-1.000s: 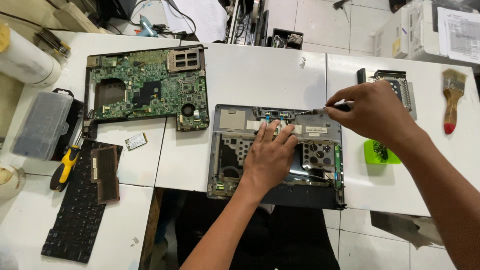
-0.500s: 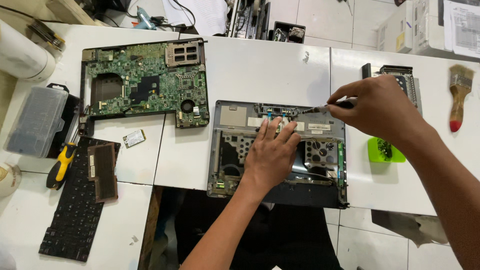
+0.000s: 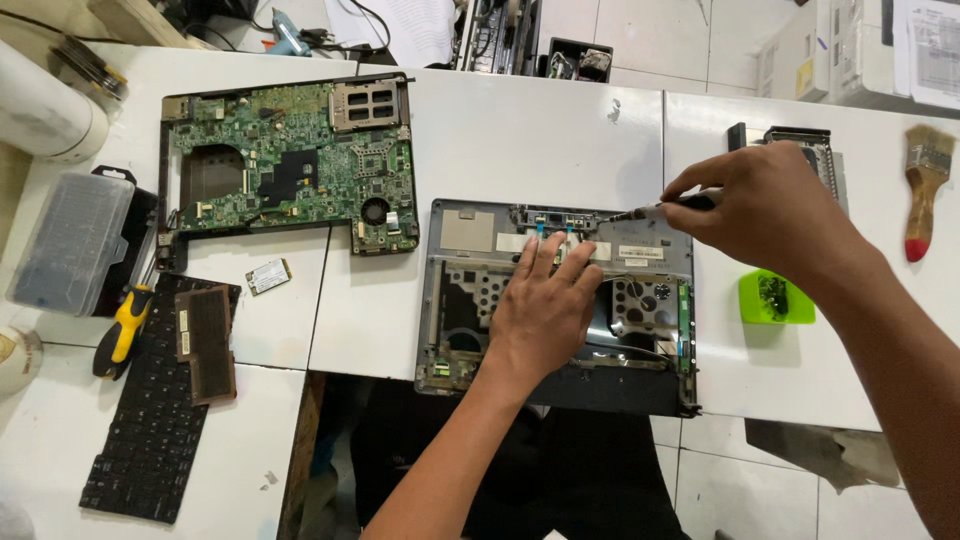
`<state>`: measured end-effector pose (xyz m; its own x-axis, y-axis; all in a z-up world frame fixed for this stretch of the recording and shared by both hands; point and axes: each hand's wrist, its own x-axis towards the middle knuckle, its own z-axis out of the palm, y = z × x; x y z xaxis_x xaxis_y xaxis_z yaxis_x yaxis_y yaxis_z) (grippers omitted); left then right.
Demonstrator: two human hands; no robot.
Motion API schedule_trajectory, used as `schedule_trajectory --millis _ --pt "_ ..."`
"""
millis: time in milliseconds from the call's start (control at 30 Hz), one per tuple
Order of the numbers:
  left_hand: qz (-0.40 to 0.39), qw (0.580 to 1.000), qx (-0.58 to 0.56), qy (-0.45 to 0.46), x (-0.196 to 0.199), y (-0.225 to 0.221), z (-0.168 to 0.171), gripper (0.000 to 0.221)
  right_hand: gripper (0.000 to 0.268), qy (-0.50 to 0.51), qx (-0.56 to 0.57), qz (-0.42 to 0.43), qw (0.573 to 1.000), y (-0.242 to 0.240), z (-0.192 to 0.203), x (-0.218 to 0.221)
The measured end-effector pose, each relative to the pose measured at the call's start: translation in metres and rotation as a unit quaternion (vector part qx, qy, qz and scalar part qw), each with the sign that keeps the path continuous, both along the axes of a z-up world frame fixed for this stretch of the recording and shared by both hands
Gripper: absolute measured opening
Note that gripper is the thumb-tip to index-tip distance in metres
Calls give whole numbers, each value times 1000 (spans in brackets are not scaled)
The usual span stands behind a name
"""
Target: The person uses a screwdriver to remove screws from a laptop chassis and then detaches a small circuit board component. The removed screws are placed into a green container on the table.
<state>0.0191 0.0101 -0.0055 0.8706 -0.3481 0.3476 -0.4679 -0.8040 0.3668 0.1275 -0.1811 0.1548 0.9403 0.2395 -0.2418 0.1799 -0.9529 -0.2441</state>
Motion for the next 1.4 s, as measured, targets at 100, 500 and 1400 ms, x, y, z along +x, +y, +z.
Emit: schedule_trajectory --millis 100,500,1400 --pt "-2 1000 -1 1 0 0 -4 25 19 2 4 -4 1000 0 1 0" --pt "-4 1000 10 10 0 0 -1 24 18 15 -27 29 999 7 3 5" --pt "41 999 33 -4 -1 -7 -8 18 32 67 -211 126 967 31 28 19"
